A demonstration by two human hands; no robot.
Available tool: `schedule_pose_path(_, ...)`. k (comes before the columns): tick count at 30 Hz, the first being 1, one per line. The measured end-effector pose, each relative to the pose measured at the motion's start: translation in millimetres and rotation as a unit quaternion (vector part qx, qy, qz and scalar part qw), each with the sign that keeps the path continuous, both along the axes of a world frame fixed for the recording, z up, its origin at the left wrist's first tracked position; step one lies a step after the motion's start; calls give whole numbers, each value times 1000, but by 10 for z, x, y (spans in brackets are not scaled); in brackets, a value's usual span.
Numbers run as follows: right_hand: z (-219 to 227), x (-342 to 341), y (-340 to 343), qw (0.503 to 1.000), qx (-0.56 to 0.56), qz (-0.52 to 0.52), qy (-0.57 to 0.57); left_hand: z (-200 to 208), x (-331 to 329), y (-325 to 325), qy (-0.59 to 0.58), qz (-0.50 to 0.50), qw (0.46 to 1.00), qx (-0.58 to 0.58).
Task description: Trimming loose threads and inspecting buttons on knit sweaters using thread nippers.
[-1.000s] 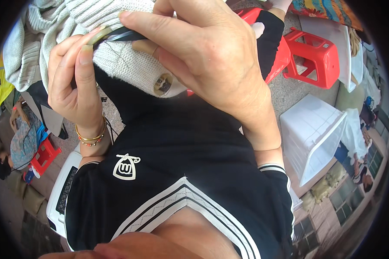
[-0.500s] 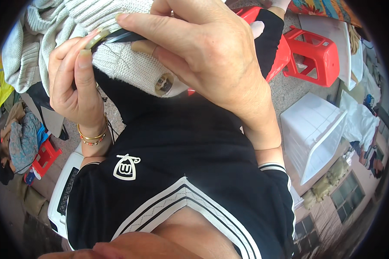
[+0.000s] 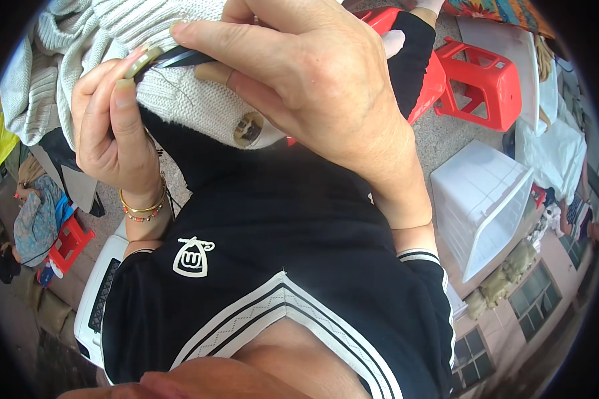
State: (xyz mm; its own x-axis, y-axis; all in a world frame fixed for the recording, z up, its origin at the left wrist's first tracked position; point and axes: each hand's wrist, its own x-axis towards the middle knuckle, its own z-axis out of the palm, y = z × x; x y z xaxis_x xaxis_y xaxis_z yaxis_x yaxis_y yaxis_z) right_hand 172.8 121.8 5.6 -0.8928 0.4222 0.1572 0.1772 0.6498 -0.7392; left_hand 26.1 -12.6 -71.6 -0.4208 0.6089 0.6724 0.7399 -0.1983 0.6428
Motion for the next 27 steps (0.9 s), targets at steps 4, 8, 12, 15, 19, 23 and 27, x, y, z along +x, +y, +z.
schedule_pose_path(4,-3,-3,17,1000,13,8,4,-24,-5,12,1,0,1000,14)
schedule_pose_path(8,-158,3,33,998,39,21,45,14,0,-9,-3,-4,1000,-5)
schedule_pose_path(12,-17,20,44,1000,-9,19,14,-24,-21,9,-11,-15,1000,11)
schedule_pose_path(15,-71,15,35,999,5,25,37,-46,-30,3,-14,-18,1000,17)
schedule_pose_path(19,-9,21,40,1000,-20,11,11,-48,-24,22,-12,-17,999,27)
schedule_pose_path(23,-35,12,48,999,-24,22,16,-74,-38,25,-8,-15,999,39)
schedule_pose_path(27,-55,19,46,1000,-8,18,23,-48,-23,10,-18,-14,1000,20)
